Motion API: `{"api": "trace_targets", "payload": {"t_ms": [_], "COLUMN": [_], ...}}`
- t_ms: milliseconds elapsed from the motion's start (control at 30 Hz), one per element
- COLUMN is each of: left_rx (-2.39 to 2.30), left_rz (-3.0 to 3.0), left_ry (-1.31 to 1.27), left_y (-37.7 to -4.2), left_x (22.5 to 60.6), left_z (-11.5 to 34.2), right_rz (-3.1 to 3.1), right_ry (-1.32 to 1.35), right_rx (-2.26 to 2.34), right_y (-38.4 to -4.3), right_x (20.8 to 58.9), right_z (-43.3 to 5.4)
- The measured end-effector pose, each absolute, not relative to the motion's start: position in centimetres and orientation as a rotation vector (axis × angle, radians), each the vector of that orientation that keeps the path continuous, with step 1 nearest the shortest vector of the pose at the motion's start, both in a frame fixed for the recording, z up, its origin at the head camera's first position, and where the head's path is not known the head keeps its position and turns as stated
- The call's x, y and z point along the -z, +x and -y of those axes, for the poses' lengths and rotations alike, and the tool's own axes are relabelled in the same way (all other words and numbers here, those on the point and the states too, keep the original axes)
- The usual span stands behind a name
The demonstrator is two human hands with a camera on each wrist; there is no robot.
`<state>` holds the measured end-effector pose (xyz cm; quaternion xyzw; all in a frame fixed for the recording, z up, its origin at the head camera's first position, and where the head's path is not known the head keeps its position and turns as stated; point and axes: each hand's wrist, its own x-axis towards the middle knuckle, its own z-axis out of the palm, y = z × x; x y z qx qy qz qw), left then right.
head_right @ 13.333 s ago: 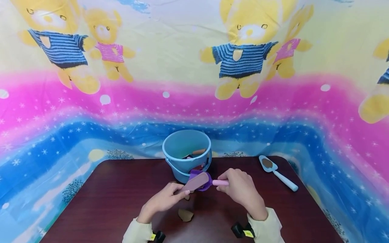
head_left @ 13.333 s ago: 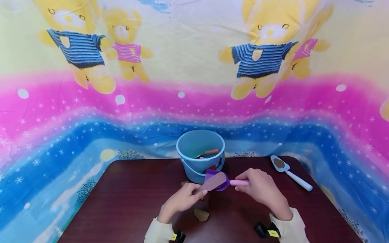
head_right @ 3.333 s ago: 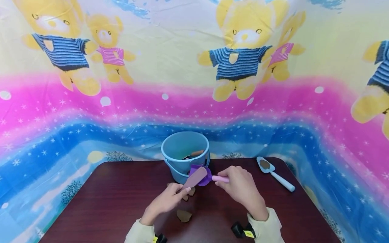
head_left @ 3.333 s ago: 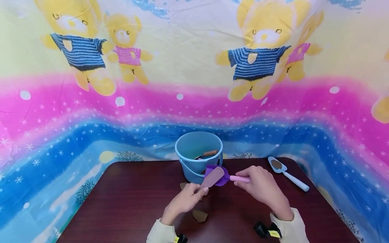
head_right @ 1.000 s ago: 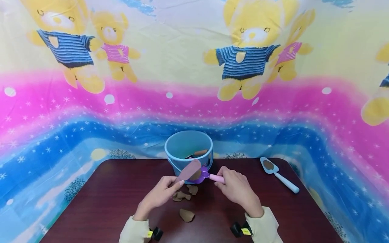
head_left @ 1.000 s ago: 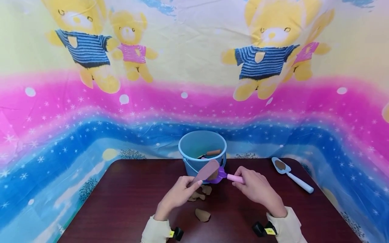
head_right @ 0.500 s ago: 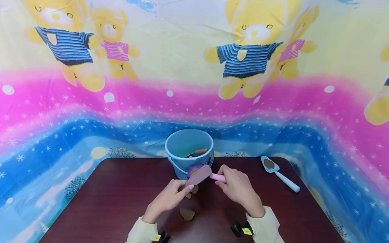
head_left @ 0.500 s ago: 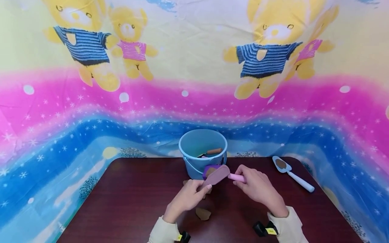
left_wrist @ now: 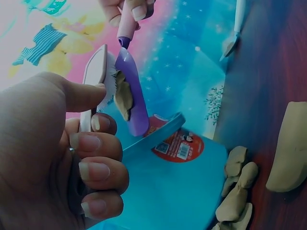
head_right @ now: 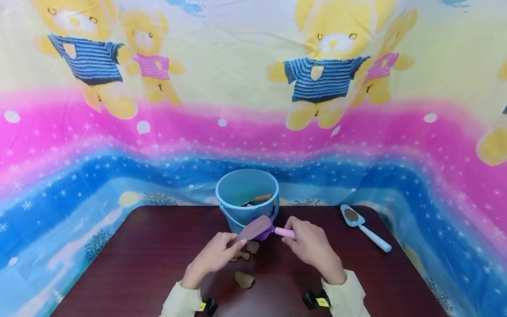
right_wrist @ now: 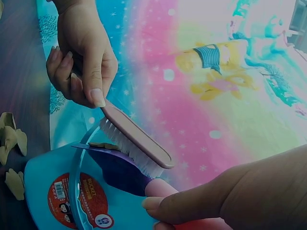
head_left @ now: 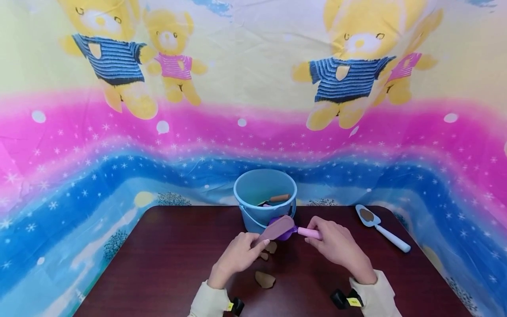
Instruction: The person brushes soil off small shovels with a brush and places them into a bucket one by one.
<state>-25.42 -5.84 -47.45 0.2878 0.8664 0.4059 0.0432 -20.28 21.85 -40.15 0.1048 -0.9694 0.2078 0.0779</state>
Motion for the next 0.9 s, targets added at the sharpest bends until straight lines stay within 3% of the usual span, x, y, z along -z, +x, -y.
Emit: {"api": "trace_targets", "payload": {"t_ms": [900], "left_rx": [-1.321], "left_rz": [-2.710], "left_ry": [0.742], "left_y": [-26.1], "left_x": [46.9], "left_z": [8.5], "right_rz": [2.912], "right_ry": [0.290], "right_rx": [-0.633], "right_y": [-19.9], "right_x": [39.3], "right_z": [-23.1]}}
